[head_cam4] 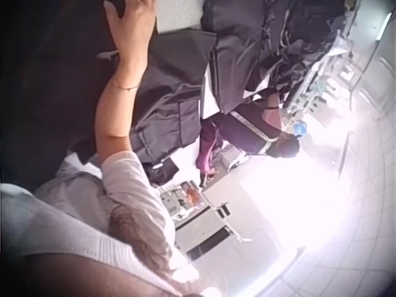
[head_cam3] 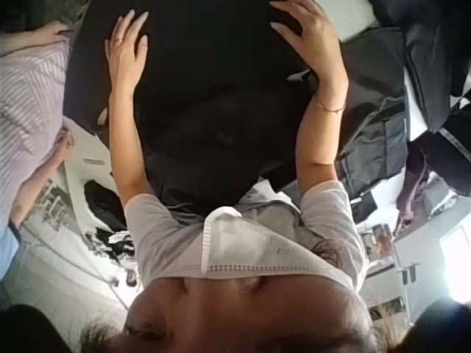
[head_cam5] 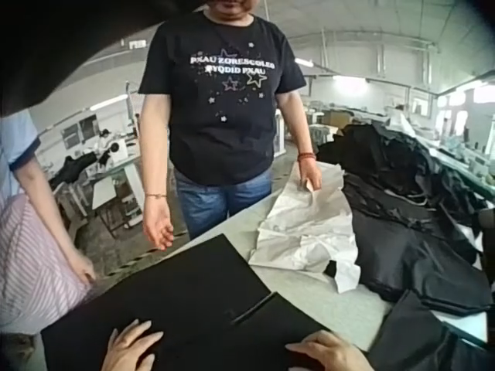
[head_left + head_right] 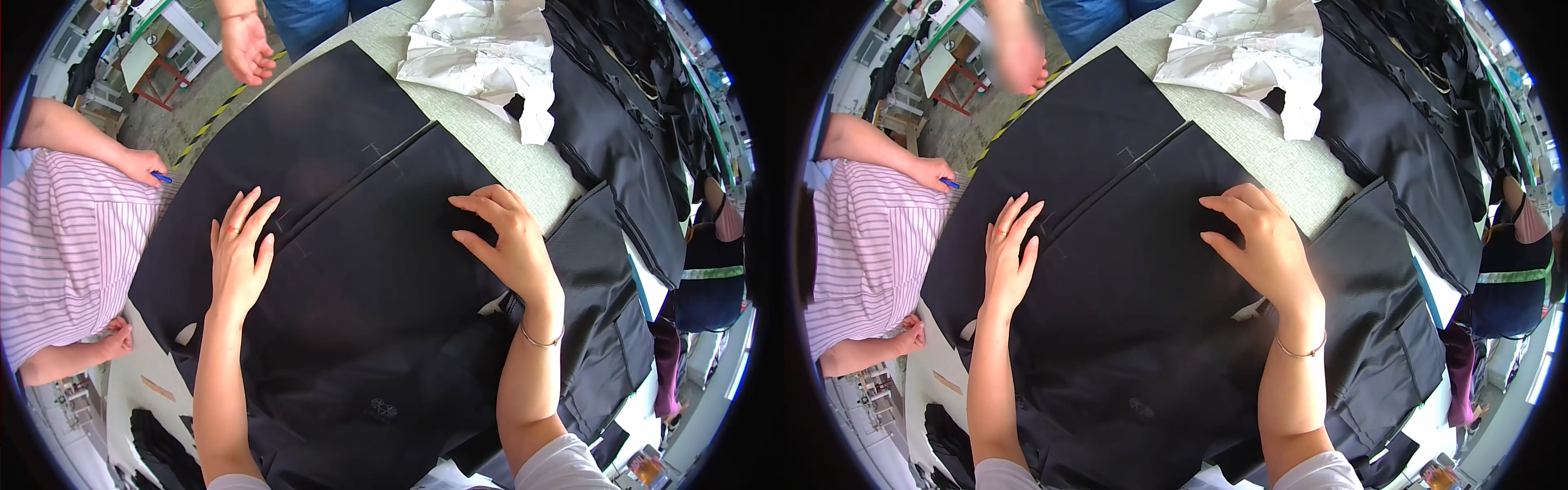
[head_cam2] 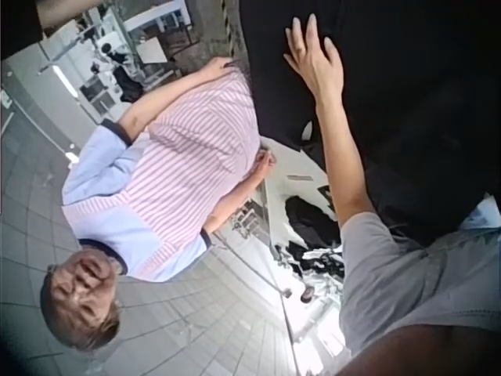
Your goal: Organizing black fabric pieces and using an industrial sewing machine to sew a zipper onto mesh fabric.
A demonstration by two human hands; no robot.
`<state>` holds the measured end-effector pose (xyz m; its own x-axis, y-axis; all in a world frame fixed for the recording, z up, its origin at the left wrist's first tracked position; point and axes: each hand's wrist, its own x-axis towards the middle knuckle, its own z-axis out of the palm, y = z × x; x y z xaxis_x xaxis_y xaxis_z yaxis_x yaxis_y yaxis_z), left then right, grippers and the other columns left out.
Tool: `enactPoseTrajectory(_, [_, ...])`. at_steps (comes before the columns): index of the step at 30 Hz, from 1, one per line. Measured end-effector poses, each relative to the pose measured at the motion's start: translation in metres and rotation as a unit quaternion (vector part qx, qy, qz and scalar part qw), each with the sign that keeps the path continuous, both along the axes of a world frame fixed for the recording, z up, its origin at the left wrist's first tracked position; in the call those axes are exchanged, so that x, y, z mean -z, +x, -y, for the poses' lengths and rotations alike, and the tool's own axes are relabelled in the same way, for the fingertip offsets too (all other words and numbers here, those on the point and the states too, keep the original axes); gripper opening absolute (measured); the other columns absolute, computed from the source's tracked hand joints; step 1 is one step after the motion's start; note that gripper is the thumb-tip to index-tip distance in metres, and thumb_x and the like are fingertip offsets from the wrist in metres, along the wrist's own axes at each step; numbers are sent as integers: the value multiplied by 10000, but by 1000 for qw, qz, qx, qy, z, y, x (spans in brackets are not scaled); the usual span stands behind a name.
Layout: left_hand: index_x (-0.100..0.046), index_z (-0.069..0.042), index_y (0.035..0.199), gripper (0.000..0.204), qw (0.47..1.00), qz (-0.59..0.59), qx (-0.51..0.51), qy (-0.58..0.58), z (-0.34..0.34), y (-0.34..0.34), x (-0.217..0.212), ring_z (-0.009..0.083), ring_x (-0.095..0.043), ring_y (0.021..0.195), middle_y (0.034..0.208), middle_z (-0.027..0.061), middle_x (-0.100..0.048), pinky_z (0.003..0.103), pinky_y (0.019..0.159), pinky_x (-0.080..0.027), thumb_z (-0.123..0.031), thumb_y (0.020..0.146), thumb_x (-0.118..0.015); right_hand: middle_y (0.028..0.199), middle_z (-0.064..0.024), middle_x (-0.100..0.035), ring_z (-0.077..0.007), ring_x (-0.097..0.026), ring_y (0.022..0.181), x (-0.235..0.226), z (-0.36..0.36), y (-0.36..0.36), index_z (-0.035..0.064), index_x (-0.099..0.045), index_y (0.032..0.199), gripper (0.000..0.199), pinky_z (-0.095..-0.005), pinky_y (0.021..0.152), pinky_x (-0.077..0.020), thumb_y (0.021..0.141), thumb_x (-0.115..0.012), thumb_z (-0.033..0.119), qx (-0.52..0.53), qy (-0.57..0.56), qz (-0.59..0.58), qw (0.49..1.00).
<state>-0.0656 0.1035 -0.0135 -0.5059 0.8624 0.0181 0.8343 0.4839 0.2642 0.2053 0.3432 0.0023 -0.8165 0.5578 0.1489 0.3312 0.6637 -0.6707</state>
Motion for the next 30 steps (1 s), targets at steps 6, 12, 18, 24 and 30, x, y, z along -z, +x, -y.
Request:
enactPoseTrajectory(6, [-547,-225,1424,482,1000,-12,-2,4,-2,1,3,295,-353,1458,1554,21,-407,651,1161,-227,-114,956,-557,1039,-89,-635,-279,-608,992,0,-1,2,48,-707,1123,334,-377,873,-510,798,-770,98,6,-6,6,1000])
enactPoseTrajectory(12, [-563,-221,1410,472,1000,-17,0,13,0,0,5,294,-364,1452,1548,36,-420,658,1149,-234,-129,947,-570,1044,-88,-634,-287,-607,997,-1,-1,-1,55,-704,1130,341,-379,877,-508,799,-769,102,-4,0,-6,1000])
enactPoseTrajectory(18, [-554,-250,1410,479,999,-28,10,23,-6,-1,11,303,-374,1442,1532,66,-438,663,1144,-241,-153,941,-581,1062,-93,-640,-305,-601,1003,-7,4,-4,65,-704,1131,356,-393,880,-503,781,-763,81,19,-23,20,999])
enactPoseTrajectory(24, [-547,-215,1406,485,998,-46,15,39,7,0,-10,328,-414,1404,1509,104,-448,630,1096,-336,-182,929,-626,1029,-120,-634,-327,-604,981,-11,8,-4,34,-694,1116,376,-394,886,-493,746,-762,47,11,-40,-25,999])
enactPoseTrajectory(30, [-343,55,1486,649,961,-118,-121,219,71,-25,-85,432,-391,1386,1461,270,-447,469,1175,-281,-118,928,-624,1020,-117,-618,-315,-603,990,0,4,7,3,-680,1097,354,-376,844,-507,750,-748,-13,12,-56,-58,997])
